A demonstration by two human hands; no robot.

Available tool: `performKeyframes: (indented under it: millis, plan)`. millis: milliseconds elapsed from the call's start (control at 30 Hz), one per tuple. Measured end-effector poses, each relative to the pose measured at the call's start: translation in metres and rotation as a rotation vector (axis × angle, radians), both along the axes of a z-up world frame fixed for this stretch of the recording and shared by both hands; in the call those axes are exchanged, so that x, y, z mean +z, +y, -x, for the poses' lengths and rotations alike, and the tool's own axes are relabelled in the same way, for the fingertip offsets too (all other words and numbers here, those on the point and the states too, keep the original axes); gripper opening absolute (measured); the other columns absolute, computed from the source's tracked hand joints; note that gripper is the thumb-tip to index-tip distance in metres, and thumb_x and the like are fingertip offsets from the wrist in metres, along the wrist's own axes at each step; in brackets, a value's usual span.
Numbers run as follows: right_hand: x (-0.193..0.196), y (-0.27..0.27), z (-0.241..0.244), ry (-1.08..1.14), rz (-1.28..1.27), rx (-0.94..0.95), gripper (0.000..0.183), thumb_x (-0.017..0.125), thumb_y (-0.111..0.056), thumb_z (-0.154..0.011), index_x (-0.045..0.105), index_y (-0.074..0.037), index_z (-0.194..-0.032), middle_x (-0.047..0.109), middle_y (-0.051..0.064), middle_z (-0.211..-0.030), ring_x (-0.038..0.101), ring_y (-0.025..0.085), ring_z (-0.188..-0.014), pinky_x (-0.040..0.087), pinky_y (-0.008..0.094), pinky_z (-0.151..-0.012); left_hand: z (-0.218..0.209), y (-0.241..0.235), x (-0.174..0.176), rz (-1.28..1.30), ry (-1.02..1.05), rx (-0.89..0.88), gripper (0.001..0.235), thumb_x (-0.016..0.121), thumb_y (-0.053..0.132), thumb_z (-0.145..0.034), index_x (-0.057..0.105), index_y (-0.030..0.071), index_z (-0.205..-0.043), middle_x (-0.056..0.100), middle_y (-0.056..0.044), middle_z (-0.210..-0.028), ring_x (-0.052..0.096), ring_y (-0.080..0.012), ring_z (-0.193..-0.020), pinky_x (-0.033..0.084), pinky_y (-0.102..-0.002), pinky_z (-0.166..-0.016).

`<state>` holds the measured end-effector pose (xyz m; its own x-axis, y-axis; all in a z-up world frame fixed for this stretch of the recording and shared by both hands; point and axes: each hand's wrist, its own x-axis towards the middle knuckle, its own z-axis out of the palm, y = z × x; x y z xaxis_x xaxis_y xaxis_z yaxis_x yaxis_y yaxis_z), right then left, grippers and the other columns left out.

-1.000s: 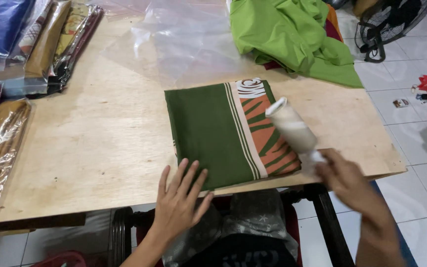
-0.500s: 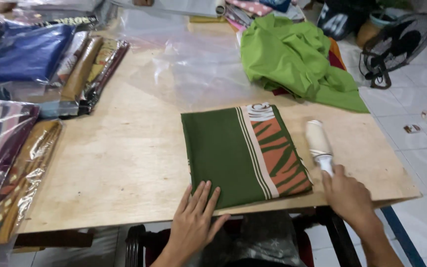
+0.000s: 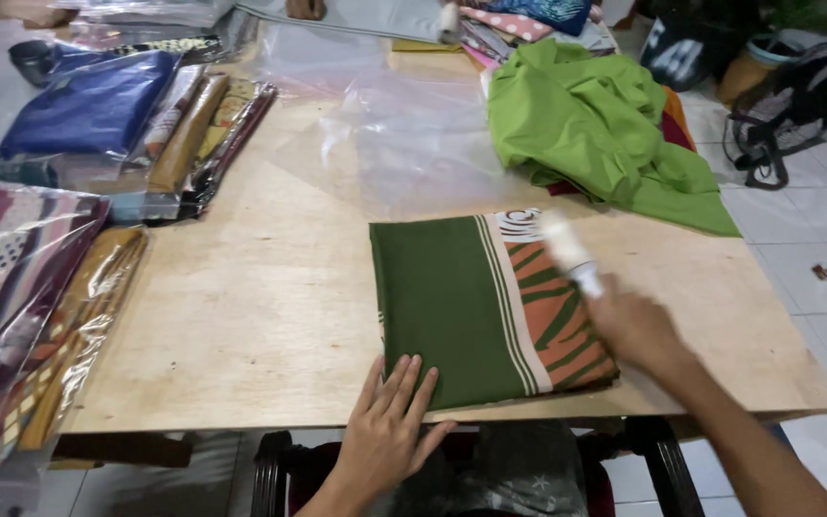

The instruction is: The person folds a green patterned cloth on a wooden table, using a white rolling pin to smooth the fabric. They then place the folded cloth into a clear plastic bag and seal it.

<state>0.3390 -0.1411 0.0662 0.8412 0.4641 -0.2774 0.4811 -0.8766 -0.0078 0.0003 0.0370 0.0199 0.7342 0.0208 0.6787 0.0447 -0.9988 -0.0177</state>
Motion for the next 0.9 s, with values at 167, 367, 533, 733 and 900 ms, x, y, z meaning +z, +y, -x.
performKeyframes:
  millis: [167,367,533,733,900]
  plan:
    - [0.035,-0.007,0.002,-0.049,-0.112,0.052,0.048,0.03,-0.043,-0.11,0.045,-0.005,-0.134,0.075,0.024,-0.1,0.072,0.042,-0.083,0.054,0.053,-0.068,0.0,0.001,-0.003,0.013,-0.003,-0.01,0.062,0.061,0.052,-0.102,0.063,0.0,-0.137,0.063,-0.025,-0.137,0.057,-0.0371,-0.133,0.037,-0.056,-0.119]
    - [0.024,0.024,0.027,0.487,-0.459,0.524,0.026,0.044,-0.034,-0.104,0.055,-0.018,-0.122,0.071,0.003,-0.077,0.064,0.017,-0.061,0.05,0.031,-0.056,0.009,-0.029,-0.004,-0.063,-0.083,-0.248,0.039,0.051,0.022,-0.106,0.064,0.009,-0.14,0.056,-0.019,-0.15,0.053,-0.0353,-0.141,0.039,-0.053,-0.118]
    - [0.012,0.088,0.037,0.463,-0.468,0.884,0.031,0.046,-0.031,-0.104,0.061,-0.015,-0.126,0.07,0.005,-0.116,0.065,0.022,-0.105,0.047,0.037,-0.09,0.0,-0.055,-0.037,0.11,0.212,-0.107,0.063,0.059,0.04,-0.103,0.046,0.016,-0.16,0.04,-0.015,-0.164,0.035,-0.0409,-0.149,0.028,-0.052,-0.119]
    - [-0.052,0.146,-0.046,-0.069,-0.606,1.045,0.034,0.054,-0.024,-0.102,0.06,-0.012,-0.133,0.071,0.013,-0.12,0.064,0.034,-0.102,0.048,0.049,-0.089,-0.012,-0.062,-0.07,-0.221,0.155,0.15,0.054,0.033,0.043,-0.116,0.032,0.021,-0.165,0.045,-0.01,-0.16,0.046,-0.036,-0.143,0.039,-0.048,-0.114]
    - [-0.051,0.124,-0.125,-0.497,-0.539,0.685,0.034,0.052,-0.026,-0.099,0.067,-0.016,-0.128,0.073,0.011,-0.116,0.063,0.035,-0.095,0.041,0.049,-0.077,-0.022,-0.06,-0.068,-0.251,-0.107,0.234,0.039,0.037,0.043,-0.115,0.051,0.029,-0.149,0.065,0.001,-0.141,0.065,-0.0239,-0.125,0.049,-0.037,-0.103]
